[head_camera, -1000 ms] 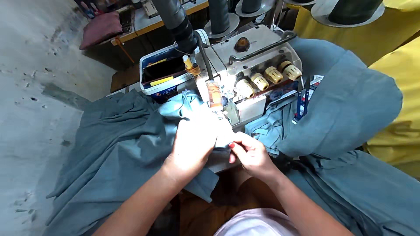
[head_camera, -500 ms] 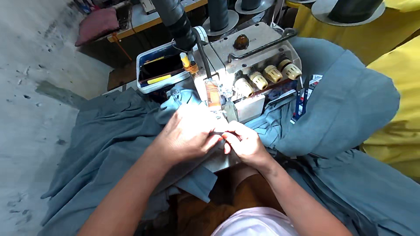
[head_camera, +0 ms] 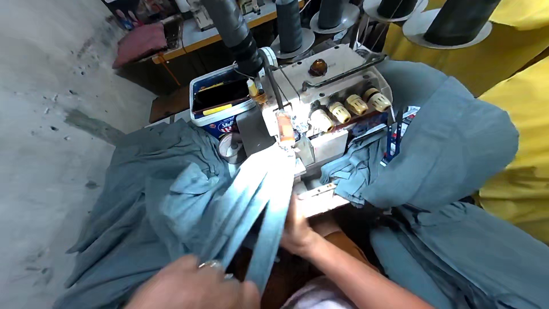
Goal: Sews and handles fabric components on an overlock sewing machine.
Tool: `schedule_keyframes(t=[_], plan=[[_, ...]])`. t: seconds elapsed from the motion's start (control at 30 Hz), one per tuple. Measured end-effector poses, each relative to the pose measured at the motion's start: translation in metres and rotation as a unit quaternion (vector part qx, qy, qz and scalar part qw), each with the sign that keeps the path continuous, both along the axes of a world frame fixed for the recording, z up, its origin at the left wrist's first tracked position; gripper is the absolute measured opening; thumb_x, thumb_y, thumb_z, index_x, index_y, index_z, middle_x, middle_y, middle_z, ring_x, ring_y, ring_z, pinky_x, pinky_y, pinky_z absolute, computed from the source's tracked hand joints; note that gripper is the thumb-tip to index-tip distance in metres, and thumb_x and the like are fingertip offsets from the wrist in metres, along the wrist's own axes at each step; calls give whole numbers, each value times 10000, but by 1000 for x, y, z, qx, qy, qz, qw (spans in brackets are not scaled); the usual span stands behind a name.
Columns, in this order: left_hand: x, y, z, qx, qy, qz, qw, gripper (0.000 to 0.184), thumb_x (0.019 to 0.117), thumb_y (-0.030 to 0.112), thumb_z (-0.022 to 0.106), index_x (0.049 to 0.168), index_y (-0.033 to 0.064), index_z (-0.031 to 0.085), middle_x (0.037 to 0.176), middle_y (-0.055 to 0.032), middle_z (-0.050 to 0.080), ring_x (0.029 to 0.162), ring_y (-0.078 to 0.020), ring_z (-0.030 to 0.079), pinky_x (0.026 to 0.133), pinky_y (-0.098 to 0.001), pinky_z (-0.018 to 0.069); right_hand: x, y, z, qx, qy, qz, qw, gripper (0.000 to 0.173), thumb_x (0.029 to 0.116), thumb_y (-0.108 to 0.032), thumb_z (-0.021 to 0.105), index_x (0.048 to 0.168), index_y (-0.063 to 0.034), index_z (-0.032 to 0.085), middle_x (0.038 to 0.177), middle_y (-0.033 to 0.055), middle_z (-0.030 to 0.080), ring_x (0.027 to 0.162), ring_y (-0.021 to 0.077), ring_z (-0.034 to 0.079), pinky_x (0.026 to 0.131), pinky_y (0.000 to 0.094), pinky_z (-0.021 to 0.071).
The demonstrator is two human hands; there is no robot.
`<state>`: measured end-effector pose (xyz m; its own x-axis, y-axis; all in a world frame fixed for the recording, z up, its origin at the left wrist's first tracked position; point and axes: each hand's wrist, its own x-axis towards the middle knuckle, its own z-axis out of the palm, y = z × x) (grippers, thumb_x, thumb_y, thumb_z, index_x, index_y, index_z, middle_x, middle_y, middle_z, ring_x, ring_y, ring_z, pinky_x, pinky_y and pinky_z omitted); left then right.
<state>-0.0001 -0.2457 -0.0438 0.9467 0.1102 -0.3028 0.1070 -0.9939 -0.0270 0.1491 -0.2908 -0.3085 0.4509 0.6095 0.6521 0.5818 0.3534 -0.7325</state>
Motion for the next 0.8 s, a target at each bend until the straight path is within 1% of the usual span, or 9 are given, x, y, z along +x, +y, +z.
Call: schedule_keyframes(t=[0.07,0.13,0.2,0.27,0.37,0.43,0.5,0.6,0.8], plan=[[-5,19,-15,92,-20,40,995,317,1008,287,601,815,46,673,558,-114,551,505,-321,611,434,-467,459,-15,1,27,-174,-98,128,972,309,967,-164,610,1184,39,693,1075,234,718,984,349,724,857,496,583],[-4,62,-1,101,-22,115,988,266,999,277,634,1204,117,694,647,-93,639,578,-327,661,507,-524,511,2,0,72,-328,-112,275,897,388,1079,-166,479,1412,12,570,1096,250,704,1016,408,697,889,571,531],[-10,87,4,58,-88,83,991,387,982,265,610,1354,161,631,669,-28,647,560,-247,636,511,-486,498,17,-6,76,-149,-139,158,966,247,1007,-145,579,1122,-17,756,827,123,743,762,260,738,698,436,597],[-16,94,-11,49,-161,-12,986,392,985,436,515,1257,224,700,726,56,655,570,-124,622,487,-373,501,38,6,69,4,-139,40,989,179,958,-130,632,975,-31,780,807,89,733,706,181,698,658,340,582],[-20,96,-23,105,-162,-62,979,397,978,480,470,984,216,767,842,-18,616,569,-173,598,429,-379,454,65,15,71,-67,-110,91,987,271,977,-159,624,1179,-25,746,1051,111,734,860,168,682,781,342,565],[-22,100,-26,146,-164,-68,973,353,981,378,487,819,163,714,871,-75,602,518,-219,575,375,-403,427,70,18,71,-71,-106,118,985,214,971,-137,628,1074,-9,765,993,105,742,877,152,701,809,308,570],[-24,102,-26,152,-192,-73,967,346,1010,351,463,818,150,667,859,-53,563,544,-187,545,396,-355,398,70,20,67,-10,-99,107,989,157,942,-98,649,934,7,765,872,88,711,776,91,654,732,216,541],[-24,107,-25,117,-249,-91,957,305,1037,323,451,880,133,630,753,-5,551,579,-134,542,457,-303,387,66,18,65,43,-57,93,993,113,918,-53,662,875,26,730,856,75,666,775,32,592,727,142,496],[-2,89,-10,-23,-276,-77,958,232,1043,312,475,940,171,627,666,123,510,584,63,468,519,-138,373,61,22,66,75,12,51,996,118,901,-14,685,975,66,729,891,76,669,819,1,611,770,116,513]])
